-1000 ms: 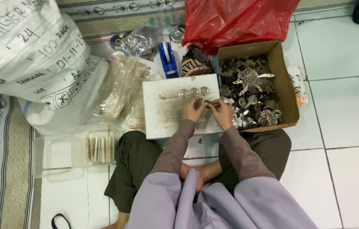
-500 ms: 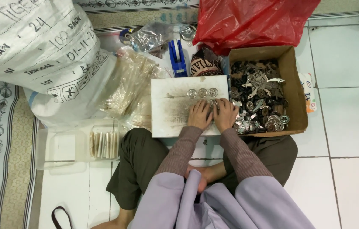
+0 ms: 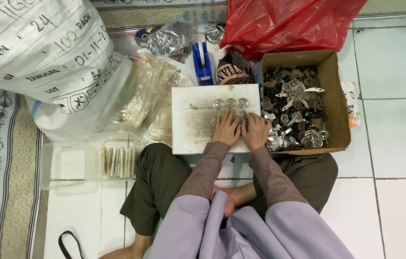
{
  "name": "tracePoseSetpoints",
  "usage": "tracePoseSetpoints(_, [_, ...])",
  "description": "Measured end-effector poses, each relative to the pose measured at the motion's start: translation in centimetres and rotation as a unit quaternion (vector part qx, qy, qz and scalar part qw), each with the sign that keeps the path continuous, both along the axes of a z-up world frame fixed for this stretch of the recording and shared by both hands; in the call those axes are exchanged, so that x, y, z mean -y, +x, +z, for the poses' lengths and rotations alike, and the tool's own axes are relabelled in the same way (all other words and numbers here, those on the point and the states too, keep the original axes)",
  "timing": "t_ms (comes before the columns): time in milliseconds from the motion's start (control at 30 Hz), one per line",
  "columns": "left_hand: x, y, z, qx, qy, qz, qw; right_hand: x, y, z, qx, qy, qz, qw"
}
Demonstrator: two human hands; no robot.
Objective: Sorting and organizing small metal components by placing them into containers and arranging them on a board.
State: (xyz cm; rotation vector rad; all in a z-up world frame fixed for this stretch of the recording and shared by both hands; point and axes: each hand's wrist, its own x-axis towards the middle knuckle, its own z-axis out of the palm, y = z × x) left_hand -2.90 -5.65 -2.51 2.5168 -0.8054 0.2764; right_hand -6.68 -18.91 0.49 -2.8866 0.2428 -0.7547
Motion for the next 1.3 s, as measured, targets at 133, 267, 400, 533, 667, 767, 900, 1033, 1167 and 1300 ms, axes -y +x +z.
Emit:
tracePoseSetpoints(133, [-0.1,0.0,0.0,-0.001,-0.002,0.001,1.000,0.5,0.1,-0.7,-0.013,0.030,-0.006,0.999])
tracePoseSetpoints(267, [-0.8,0.1,3.0,-0.088,-0.064,0.016,0.994,2.3,-0.6,3.1,-0.018,0.382,0.021,0.924])
tracePoseSetpoints(400, [-0.2,0.7,4.6,-0.245,-0.211,0.110,0.940,8.2,-2.3,4.3,0.018,0.645,-0.039,0.763])
tracePoseSetpoints(533, [6.9,-0.1,5.8,-0.262,-0.296,0.063,0.916,17.5,-4.2,-1.6,-0.008,0.618,-0.088,0.782])
tracePoseSetpoints(667, [15.9,-0.6,3.0,-0.299,-0.276,-0.061,0.912,25.1,-5.1,-10.0,-0.034,0.527,-0.176,0.831])
tracePoseSetpoints(767, [19.3,-1.6,-1.1,-0.324,-0.117,-0.105,0.933,24.6,-5.4,-10.4,-0.088,0.402,-0.160,0.897])
tracePoseSetpoints(900, [20.2,-3.4,-3.0,-0.256,0.166,-0.128,0.944,18.9,-5.1,-2.2,-0.160,0.282,-0.085,0.942])
tracePoseSetpoints(1033, [20.0,-3.9,-4.2,-0.184,0.275,-0.124,0.935,18.2,-5.2,-2.4,-0.253,0.270,-0.079,0.926])
tracePoseSetpoints(1167, [20.5,-3.6,-4.8,-0.184,0.262,-0.118,0.940,18.7,-5.0,-3.3,-0.278,0.209,-0.063,0.935])
tracePoseSetpoints(1300, [20.8,-3.6,-6.7,-0.118,0.167,-0.077,0.976,19.8,-5.1,-5.9,-0.209,0.190,-0.048,0.958])
